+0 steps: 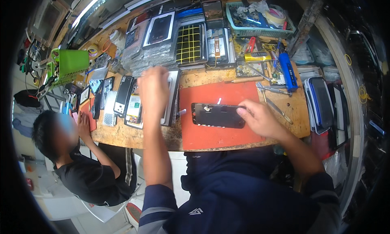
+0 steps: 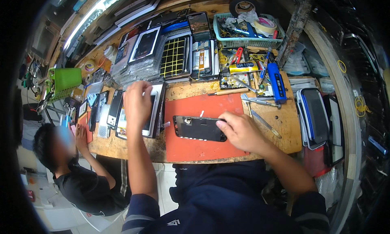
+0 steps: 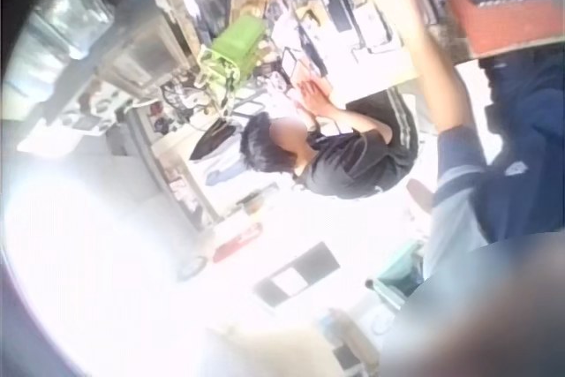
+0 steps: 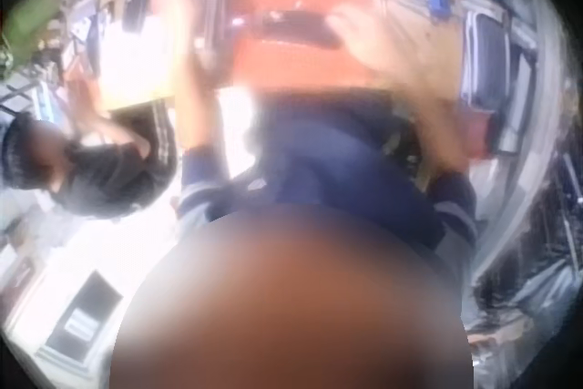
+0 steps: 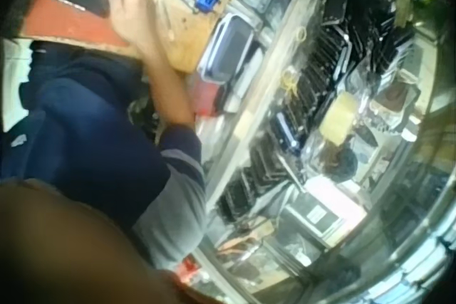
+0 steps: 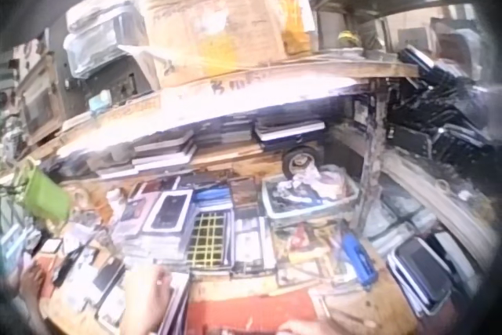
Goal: The person disassembles a smartphone, removes the back cover and battery, and then wraps the device in bubble wrap. They also handle other phone components and tools on the workbench.
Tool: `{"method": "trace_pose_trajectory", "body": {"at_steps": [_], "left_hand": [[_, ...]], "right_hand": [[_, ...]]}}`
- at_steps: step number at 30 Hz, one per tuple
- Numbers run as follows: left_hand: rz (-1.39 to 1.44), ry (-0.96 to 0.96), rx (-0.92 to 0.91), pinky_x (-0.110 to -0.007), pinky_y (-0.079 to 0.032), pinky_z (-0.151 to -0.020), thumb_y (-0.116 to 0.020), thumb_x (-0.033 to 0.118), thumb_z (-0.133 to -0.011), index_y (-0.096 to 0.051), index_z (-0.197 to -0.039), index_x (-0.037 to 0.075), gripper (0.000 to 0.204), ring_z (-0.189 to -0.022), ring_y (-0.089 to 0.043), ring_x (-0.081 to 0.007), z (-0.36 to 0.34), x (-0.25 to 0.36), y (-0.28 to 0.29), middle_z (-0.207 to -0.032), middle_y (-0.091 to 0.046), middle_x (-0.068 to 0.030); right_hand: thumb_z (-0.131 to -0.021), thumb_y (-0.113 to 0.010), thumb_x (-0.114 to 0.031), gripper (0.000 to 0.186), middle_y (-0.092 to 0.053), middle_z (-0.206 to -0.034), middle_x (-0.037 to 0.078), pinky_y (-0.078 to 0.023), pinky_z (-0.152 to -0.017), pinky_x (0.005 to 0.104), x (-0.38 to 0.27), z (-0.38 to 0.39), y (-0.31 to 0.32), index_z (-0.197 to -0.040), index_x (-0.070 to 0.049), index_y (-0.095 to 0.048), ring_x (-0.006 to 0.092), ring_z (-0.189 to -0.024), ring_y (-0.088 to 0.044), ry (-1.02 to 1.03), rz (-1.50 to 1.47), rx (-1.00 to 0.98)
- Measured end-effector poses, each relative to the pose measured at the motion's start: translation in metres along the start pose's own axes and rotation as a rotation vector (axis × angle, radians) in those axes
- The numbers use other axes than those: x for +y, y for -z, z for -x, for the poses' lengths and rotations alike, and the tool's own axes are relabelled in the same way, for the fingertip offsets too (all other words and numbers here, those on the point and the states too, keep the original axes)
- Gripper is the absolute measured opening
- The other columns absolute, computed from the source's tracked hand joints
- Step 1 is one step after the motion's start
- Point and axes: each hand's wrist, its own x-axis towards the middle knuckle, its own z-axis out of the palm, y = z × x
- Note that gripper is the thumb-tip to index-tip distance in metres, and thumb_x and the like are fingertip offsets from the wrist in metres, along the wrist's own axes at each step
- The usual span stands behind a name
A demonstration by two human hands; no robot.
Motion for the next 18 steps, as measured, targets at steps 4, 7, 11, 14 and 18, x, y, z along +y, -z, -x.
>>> {"method": "trace_pose_trajectory", "body": {"at_steps": [4,7,11,14,18], "left_hand": [[-0.11,0.108,-0.222,-0.052,-0.053,-0.086,-0.066,0.011,-0.094,-0.076,-0.091,0.003,0.013,-0.093,-0.071,-0.0431,-0.015,-0.049,-0.018,-0.095,-0.075,-0.0214],[-0.044,0.128,-0.18,-0.051,-0.055,-0.086,-0.066,0.012,-0.094,-0.079,-0.097,0.004,0.016,-0.094,-0.072,-0.044,-0.015,-0.06,-0.026,-0.097,-0.076,-0.0231],[0.017,0.21,-0.175,-0.052,-0.055,-0.086,-0.065,0.016,-0.097,-0.079,-0.104,0.004,0.02,-0.094,-0.072,-0.046,-0.018,-0.06,-0.022,-0.097,-0.075,-0.0251],[-0.035,0.261,-0.109,-0.051,-0.056,-0.086,-0.065,0.018,-0.099,-0.079,-0.105,0.004,0.021,-0.095,-0.072,-0.046,-0.017,-0.043,-0.004,-0.097,-0.075,-0.0255],[0.022,-0.058,-0.027,-0.047,-0.052,-0.081,-0.07,0.004,-0.095,-0.071,-0.102,0.0,0.008,-0.088,-0.068,-0.0389,0.017,0.007,0.031,-0.093,-0.072,-0.0185]], "right_hand": [[-0.105,-0.064,-0.025,0.019,-0.073,-0.077,0.015,-0.053,-0.066,0.0493,-0.004,0.0,-0.008,-0.105,-0.007,-0.068,0.0394,-0.072,-0.072,0.01,0.184,0.01],[-0.104,-0.066,-0.024,0.019,-0.073,-0.077,0.015,-0.053,-0.064,0.0445,-0.003,0.0,-0.008,-0.107,-0.006,-0.069,0.0354,-0.071,-0.073,0.046,0.158,0.018],[-0.104,-0.065,-0.026,0.019,-0.073,-0.076,0.014,-0.052,-0.064,0.0498,-0.003,0.005,-0.01,-0.105,-0.007,-0.067,0.0382,-0.073,-0.072,0.016,0.154,0.02],[-0.104,-0.066,-0.021,0.018,-0.071,-0.075,0.015,-0.052,-0.062,0.047,-0.007,0.005,-0.014,-0.113,-0.006,-0.066,0.0366,-0.07,-0.071,0.045,0.144,0.103],[-0.105,-0.065,-0.016,0.025,-0.064,-0.072,0.012,-0.05,-0.06,0.0395,0.003,0.01,-0.015,-0.127,-0.003,-0.062,0.0268,-0.062,-0.065,0.013,-0.042,0.329]]}}
